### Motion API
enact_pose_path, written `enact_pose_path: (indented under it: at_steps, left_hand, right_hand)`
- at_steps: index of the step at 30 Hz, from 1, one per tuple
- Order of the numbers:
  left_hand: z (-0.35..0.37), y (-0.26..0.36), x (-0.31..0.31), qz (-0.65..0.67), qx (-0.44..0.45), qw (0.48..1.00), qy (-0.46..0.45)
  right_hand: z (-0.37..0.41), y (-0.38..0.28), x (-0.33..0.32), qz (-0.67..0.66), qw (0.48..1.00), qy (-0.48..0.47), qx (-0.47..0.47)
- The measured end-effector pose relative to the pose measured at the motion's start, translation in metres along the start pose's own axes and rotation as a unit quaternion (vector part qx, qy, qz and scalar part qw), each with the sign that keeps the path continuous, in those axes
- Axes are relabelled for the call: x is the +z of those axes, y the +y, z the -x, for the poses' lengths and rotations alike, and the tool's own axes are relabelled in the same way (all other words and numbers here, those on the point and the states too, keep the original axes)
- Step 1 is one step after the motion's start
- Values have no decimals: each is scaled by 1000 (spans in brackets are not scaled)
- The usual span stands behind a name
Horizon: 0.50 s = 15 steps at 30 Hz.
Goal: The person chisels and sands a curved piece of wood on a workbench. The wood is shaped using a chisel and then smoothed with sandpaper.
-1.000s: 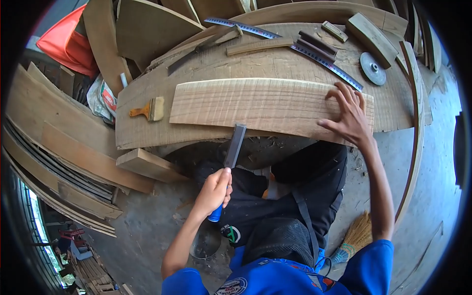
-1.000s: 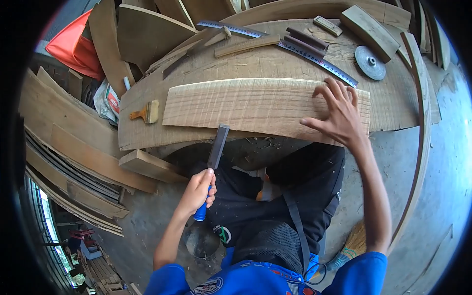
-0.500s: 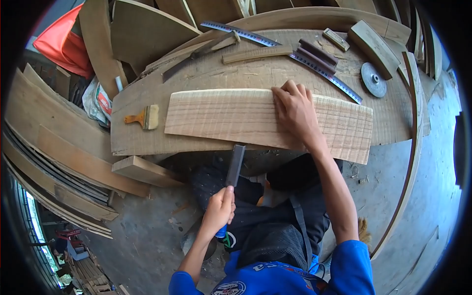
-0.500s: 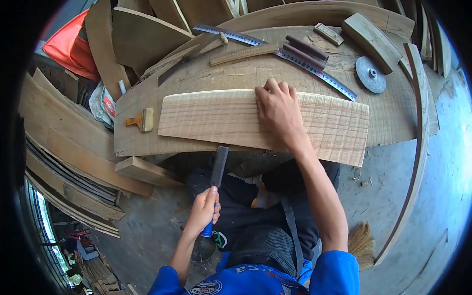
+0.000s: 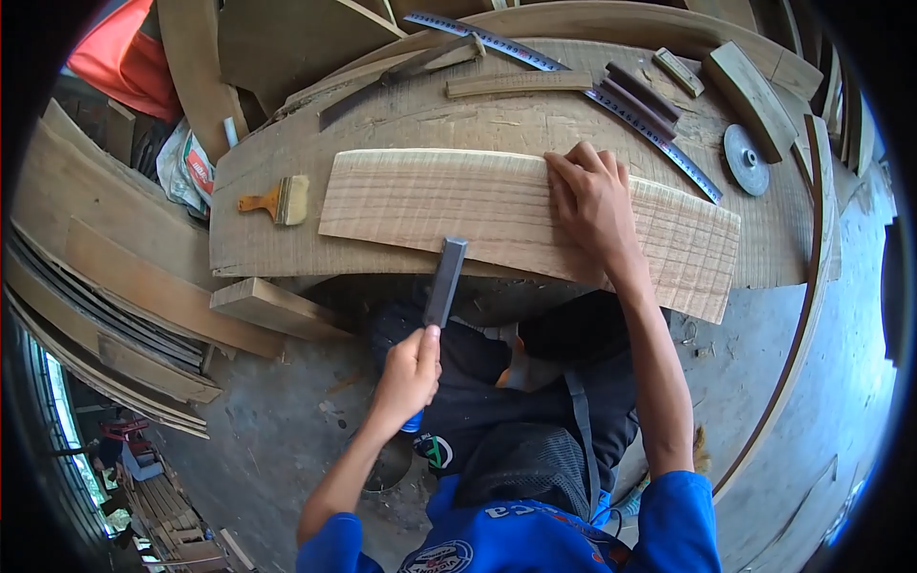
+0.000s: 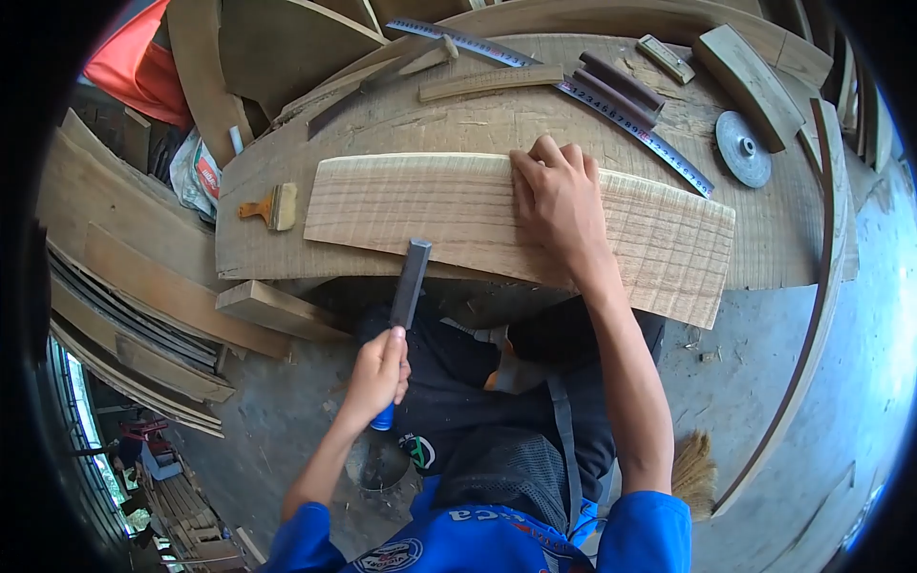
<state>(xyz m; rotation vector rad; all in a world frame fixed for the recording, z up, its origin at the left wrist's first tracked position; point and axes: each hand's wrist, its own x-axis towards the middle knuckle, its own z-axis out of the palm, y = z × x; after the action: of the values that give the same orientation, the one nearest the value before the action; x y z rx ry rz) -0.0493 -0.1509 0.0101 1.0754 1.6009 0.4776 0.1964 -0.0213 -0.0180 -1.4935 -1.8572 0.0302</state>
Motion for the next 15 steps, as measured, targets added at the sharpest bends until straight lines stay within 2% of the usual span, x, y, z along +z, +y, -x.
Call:
enact_pose_path:
  at_steps: [6,11,15]
  left_hand:
    - [-34,43,4,32,-2,999,-20]
    - [-2,20,-3,15,-63,998,-19]
    - [-11,27,-1,45,-46,998,-21]
  right_hand:
    - [0,2,-2,-16,1000,-11,2]
    - [10,-10,-4,-31,998,-44,-26]
    - [10,-9,-2,-20,1000,-22,-11]
